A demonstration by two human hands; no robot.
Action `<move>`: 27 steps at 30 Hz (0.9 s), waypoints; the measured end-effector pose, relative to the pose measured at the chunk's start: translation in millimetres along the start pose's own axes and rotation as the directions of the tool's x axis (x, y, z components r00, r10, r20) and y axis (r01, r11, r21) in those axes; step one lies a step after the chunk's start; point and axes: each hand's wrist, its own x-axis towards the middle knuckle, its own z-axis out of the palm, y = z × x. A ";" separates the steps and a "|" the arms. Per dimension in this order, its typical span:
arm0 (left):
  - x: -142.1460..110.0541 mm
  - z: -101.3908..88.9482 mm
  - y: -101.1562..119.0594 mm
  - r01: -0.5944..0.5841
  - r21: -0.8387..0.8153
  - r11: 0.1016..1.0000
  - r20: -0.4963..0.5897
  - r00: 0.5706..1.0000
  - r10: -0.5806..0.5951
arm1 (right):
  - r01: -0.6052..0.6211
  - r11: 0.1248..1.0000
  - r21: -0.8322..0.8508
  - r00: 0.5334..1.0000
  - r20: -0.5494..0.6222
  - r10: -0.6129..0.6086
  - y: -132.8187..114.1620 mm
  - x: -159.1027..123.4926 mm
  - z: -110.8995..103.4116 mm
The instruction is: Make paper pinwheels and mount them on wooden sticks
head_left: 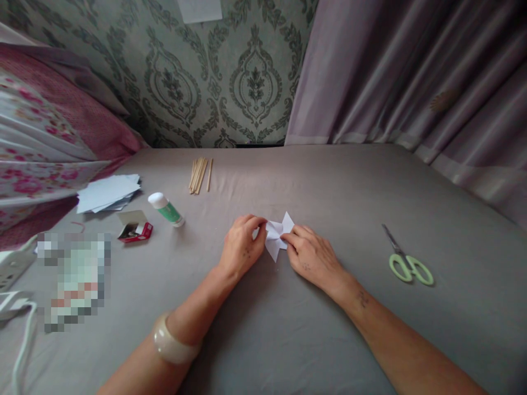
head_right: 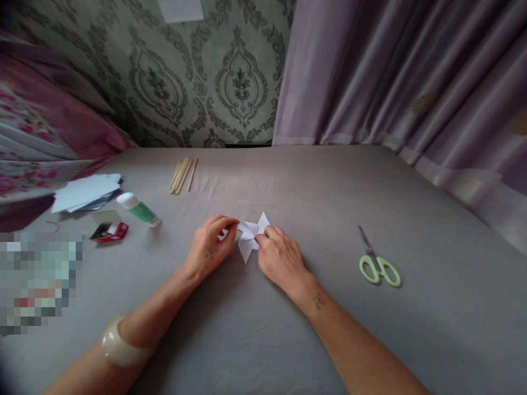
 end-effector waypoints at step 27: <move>-0.8 -2.8 9.3 0.051 0.023 0.998 -0.024 0.998 -0.051 | -0.368 0.813 0.451 0.888 -0.088 0.451 57.8 14.5 -2.2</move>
